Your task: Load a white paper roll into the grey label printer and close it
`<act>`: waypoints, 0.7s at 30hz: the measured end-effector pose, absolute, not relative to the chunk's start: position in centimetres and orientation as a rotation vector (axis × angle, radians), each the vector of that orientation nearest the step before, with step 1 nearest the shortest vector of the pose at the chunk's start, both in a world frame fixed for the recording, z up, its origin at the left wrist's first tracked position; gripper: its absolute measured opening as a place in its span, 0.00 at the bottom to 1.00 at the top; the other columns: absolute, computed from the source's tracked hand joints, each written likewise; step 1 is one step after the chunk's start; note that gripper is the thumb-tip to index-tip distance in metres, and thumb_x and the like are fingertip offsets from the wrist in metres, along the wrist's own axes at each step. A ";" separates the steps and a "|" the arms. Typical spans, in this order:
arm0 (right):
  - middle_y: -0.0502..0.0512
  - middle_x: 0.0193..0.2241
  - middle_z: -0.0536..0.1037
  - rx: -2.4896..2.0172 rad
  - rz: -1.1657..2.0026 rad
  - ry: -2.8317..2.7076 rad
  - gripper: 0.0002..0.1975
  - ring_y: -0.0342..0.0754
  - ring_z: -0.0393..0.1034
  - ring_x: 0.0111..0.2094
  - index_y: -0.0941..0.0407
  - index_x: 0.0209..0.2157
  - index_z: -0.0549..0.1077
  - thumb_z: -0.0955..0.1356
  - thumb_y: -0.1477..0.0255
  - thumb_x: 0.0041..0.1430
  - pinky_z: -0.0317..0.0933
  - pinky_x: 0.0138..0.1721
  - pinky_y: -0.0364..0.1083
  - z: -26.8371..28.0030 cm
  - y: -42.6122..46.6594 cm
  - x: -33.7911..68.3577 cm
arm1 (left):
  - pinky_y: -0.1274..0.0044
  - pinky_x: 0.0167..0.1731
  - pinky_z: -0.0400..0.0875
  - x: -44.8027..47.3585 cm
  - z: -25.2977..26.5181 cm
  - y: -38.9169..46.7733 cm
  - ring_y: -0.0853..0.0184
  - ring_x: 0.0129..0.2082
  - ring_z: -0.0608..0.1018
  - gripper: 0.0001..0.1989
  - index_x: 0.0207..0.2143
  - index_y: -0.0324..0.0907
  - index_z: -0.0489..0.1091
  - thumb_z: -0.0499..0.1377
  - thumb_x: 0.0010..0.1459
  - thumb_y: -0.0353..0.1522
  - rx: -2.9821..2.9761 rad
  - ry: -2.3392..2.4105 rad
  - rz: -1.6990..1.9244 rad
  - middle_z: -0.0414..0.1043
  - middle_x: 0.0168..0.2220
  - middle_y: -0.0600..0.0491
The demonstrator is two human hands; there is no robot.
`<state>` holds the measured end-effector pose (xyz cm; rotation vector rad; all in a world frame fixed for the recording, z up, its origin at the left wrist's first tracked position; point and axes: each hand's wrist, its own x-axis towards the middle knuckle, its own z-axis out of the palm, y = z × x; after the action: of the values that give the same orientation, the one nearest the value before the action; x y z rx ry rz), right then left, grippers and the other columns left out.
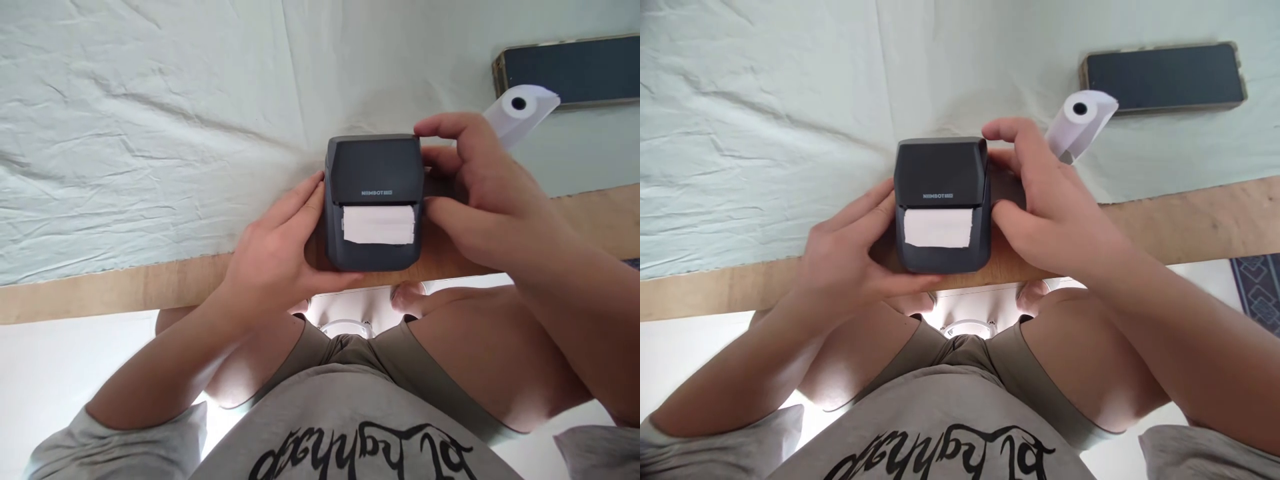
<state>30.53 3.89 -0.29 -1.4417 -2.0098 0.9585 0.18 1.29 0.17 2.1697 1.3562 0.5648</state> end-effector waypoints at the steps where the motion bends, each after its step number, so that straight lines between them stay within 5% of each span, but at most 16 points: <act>1: 0.52 0.68 0.80 -1.445 0.998 -1.990 0.40 0.51 0.83 0.57 0.42 0.74 0.60 0.63 0.73 0.61 0.82 0.54 0.58 -0.2 3.9 30.5 | 0.53 0.79 0.81 0.1 0.3 1.4 0.41 0.81 0.78 0.50 0.80 0.51 0.73 0.79 0.62 0.58 2.163 1.328 0.581 0.72 0.83 0.51; 4: 0.53 0.70 0.77 -1.385 0.965 -2.012 0.31 0.55 0.80 0.67 0.42 0.74 0.62 0.64 0.63 0.72 0.81 0.67 0.65 0.0 4.1 30.8 | 0.51 0.81 0.78 0.2 0.8 1.6 0.41 0.79 0.80 0.45 0.78 0.47 0.72 0.71 0.67 0.57 2.115 1.302 0.589 0.74 0.82 0.48; 7: 0.55 0.71 0.75 -1.272 0.716 -2.145 0.34 0.59 0.73 0.75 0.44 0.73 0.69 0.73 0.49 0.73 0.74 0.78 0.69 0.2 4.4 31.3 | 0.50 0.77 0.81 0.6 1.2 1.7 0.42 0.76 0.82 0.38 0.79 0.50 0.68 0.64 0.73 0.51 2.080 1.334 0.538 0.77 0.79 0.49; 11: 0.54 0.54 0.78 -1.333 0.533 -2.064 0.29 0.46 0.78 0.54 0.46 0.66 0.77 0.75 0.46 0.73 0.80 0.57 0.54 0.9 4.1 30.7 | 0.55 0.77 0.81 1.1 1.5 1.6 0.43 0.78 0.80 0.36 0.79 0.45 0.69 0.61 0.74 0.46 2.095 1.286 0.523 0.76 0.80 0.47; 14: 0.50 0.35 0.70 -1.383 0.414 -1.929 0.20 0.33 0.65 0.32 0.49 0.60 0.79 0.70 0.51 0.79 0.68 0.39 0.43 1.8 3.5 29.0 | 0.58 0.75 0.82 1.1 1.4 1.6 0.43 0.78 0.80 0.39 0.80 0.36 0.66 0.59 0.74 0.46 2.144 1.281 0.515 0.75 0.80 0.42; 16: 0.49 0.39 0.74 -1.382 0.316 -1.901 0.17 0.29 0.65 0.29 0.49 0.59 0.80 0.67 0.55 0.83 0.62 0.34 0.40 2.3 3.4 27.9 | 0.58 0.72 0.84 1.0 1.2 1.7 0.43 0.76 0.82 0.41 0.81 0.32 0.65 0.59 0.75 0.47 2.188 1.273 0.519 0.76 0.78 0.38; 19: 0.47 0.58 0.78 -1.405 0.198 -1.891 0.18 0.28 0.75 0.37 0.52 0.60 0.80 0.64 0.58 0.85 0.66 0.39 0.39 2.9 3.9 26.9 | 0.57 0.71 0.85 0.6 0.9 1.7 0.42 0.75 0.82 0.41 0.81 0.31 0.64 0.59 0.76 0.47 2.237 1.263 0.526 0.76 0.78 0.36; 21: 0.45 0.52 0.80 -1.396 0.155 -1.901 0.17 0.28 0.77 0.38 0.55 0.56 0.80 0.64 0.60 0.84 0.66 0.42 0.40 3.0 4.6 26.7 | 0.56 0.71 0.85 0.4 0.8 1.7 0.41 0.76 0.81 0.41 0.81 0.30 0.64 0.59 0.78 0.47 2.253 1.247 0.527 0.75 0.79 0.35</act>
<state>26.66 4.64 3.01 -1.3958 -1.9014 0.1553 0.35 1.75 0.76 2.2535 1.2475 0.5267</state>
